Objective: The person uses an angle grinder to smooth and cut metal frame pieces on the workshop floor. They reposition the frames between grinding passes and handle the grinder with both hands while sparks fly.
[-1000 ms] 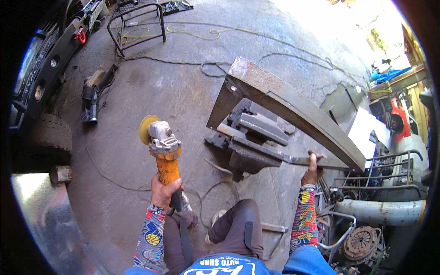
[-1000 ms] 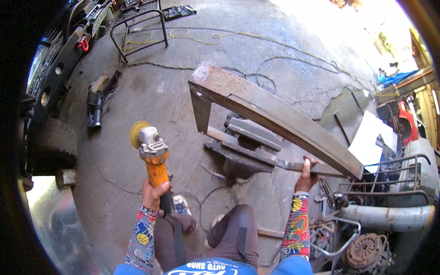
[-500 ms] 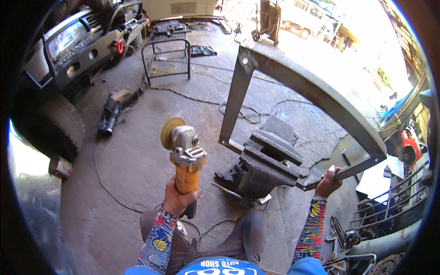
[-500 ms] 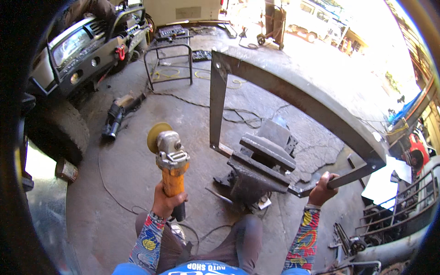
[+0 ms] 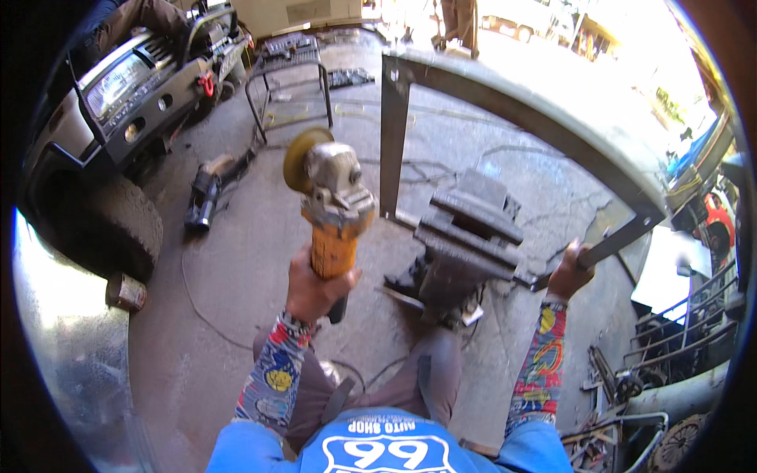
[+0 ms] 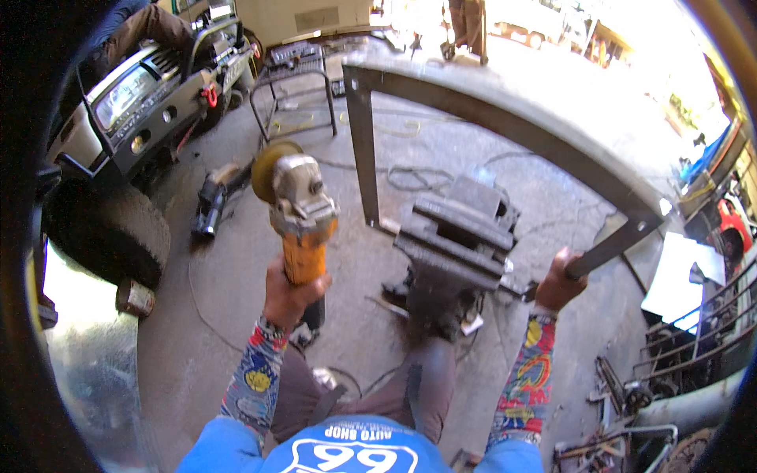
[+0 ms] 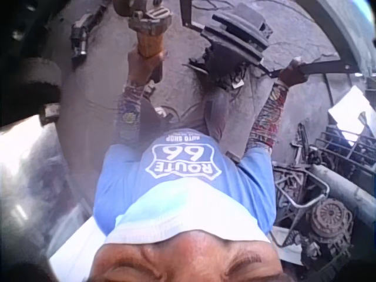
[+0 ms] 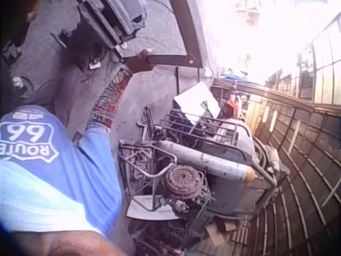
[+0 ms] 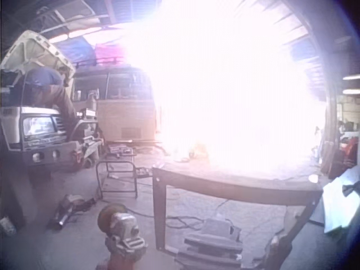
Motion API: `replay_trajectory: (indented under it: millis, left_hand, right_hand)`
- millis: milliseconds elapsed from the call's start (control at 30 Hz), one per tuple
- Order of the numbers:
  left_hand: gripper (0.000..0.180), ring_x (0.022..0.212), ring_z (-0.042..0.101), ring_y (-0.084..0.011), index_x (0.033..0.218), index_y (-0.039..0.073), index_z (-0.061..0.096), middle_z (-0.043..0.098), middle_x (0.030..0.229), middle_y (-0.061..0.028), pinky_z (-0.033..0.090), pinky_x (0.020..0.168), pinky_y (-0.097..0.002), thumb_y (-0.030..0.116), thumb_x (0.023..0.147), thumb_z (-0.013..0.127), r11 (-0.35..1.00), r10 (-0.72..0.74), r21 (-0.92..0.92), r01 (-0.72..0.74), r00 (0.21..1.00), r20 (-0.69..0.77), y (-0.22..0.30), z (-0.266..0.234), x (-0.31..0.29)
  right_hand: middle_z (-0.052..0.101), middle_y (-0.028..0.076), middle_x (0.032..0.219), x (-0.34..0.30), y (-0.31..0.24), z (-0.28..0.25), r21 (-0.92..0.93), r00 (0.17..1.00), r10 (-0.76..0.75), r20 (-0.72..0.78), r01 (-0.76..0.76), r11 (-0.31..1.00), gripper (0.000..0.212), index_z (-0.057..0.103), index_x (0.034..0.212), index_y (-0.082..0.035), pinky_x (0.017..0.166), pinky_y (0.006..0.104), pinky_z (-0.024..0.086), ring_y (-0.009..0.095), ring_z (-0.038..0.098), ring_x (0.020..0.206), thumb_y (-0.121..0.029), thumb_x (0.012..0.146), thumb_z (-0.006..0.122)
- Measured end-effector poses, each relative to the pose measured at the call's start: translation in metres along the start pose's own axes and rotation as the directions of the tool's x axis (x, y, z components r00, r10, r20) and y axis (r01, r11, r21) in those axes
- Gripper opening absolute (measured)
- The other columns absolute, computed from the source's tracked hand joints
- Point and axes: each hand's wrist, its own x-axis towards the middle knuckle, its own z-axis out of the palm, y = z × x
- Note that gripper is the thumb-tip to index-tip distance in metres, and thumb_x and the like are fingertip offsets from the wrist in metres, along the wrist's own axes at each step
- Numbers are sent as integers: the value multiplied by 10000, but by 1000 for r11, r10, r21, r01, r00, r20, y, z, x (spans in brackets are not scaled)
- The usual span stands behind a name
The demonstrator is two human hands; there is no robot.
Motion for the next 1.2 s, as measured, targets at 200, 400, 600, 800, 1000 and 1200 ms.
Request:
replay_trajectory:
  millis: [200,400,600,800,1000,1200]
  left_hand:
    - [421,777,703,-190,1075,-21,627,694,886,-91,581,718,-344,250,802,800,924,-240,-315,217,970,-37,-38,-24,-7]
    - [450,732,706,-240,998,8,621,687,849,-125,607,717,-393,404,822,744,530,-478,-802,274,878,-16,-103,-47,17]
    - [497,729,691,-265,952,-6,617,669,824,-136,621,690,-419,468,831,706,312,-576,-867,389,803,153,-155,-54,6]
    - [506,665,703,-269,1009,-16,626,696,809,-152,634,669,-412,455,846,714,173,-615,-840,515,722,316,-163,-48,9]
    - [509,735,708,-233,1108,-11,559,659,892,-124,633,681,-406,400,864,734,167,-542,-722,671,675,501,-168,-38,23]
    - [445,687,682,-211,1064,-2,623,685,858,-100,583,636,-365,363,848,760,620,-686,-356,700,703,187,-219,-37,75]
  right_hand:
    - [473,-22,671,9,9,-2,-50,996,86,-3,-86,995,319,536,742,-61,606,342,386,132,442,628,-219,975,684]
    - [475,213,1370,-94,-104,-5,-242,993,-111,-48,96,966,556,494,1299,74,1124,432,386,313,497,1269,-258,938,757]
    - [748,127,988,-287,-196,73,-151,98,294,951,-682,715,437,600,1292,21,812,326,560,193,716,897,-216,958,751]
    - [714,61,948,-305,-185,114,-349,-253,291,923,-869,351,536,495,1274,-5,627,240,548,109,679,769,-189,898,829]
    - [678,70,915,-301,-175,121,-430,-300,351,887,-815,389,540,491,1230,-4,515,237,540,116,662,728,-147,850,847]
    - [707,87,995,-257,-176,64,-165,247,397,884,-631,758,372,632,1178,12,728,280,550,136,677,810,-120,884,818]
